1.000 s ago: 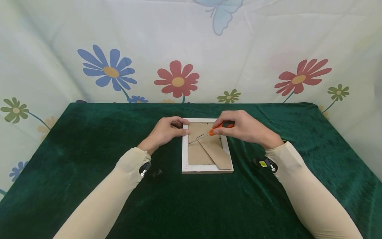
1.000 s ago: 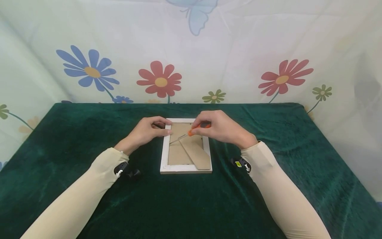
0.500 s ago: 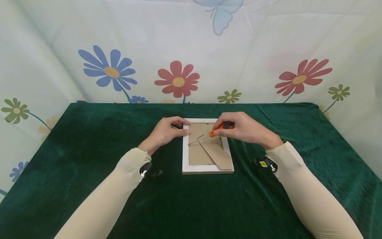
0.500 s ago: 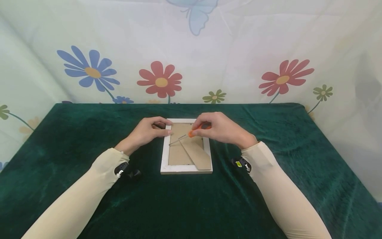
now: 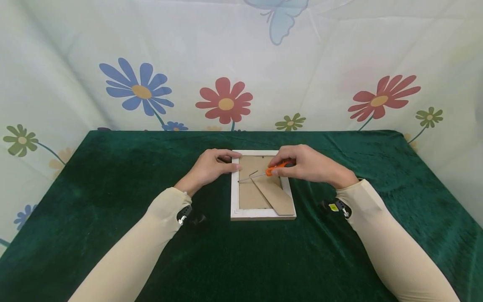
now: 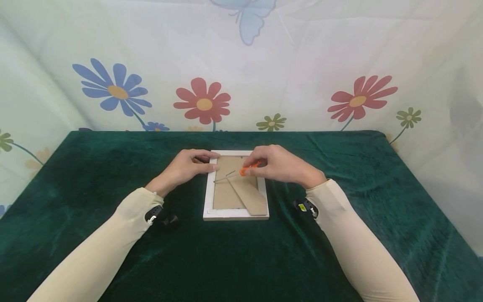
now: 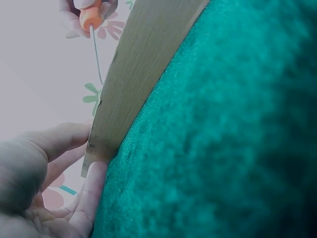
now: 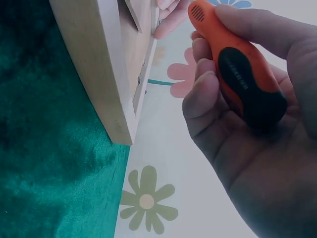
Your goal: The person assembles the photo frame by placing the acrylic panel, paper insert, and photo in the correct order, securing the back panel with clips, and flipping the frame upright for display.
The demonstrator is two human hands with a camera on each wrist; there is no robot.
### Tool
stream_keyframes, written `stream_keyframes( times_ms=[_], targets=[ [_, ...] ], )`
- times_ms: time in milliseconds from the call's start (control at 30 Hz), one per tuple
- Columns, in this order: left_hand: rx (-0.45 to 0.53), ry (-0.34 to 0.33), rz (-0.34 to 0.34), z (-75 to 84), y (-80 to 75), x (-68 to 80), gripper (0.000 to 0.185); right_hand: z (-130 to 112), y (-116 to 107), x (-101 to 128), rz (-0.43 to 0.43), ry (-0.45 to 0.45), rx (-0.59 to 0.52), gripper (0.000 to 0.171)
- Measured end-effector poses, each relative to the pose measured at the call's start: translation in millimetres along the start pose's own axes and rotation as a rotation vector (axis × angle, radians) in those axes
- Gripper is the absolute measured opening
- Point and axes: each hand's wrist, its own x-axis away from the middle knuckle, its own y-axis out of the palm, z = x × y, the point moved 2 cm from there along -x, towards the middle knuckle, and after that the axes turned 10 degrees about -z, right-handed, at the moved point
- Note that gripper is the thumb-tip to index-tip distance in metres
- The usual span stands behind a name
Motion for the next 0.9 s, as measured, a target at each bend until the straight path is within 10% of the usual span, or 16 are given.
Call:
stream_keyframes(
  times_ms=[900],
  targets=[
    [-0.028,0.013,0.041,0.9,2.9,-0.7,0.042,4.6,2.3,-0.5,-0.032,-0.015,-0.027,0.018]
  ],
)
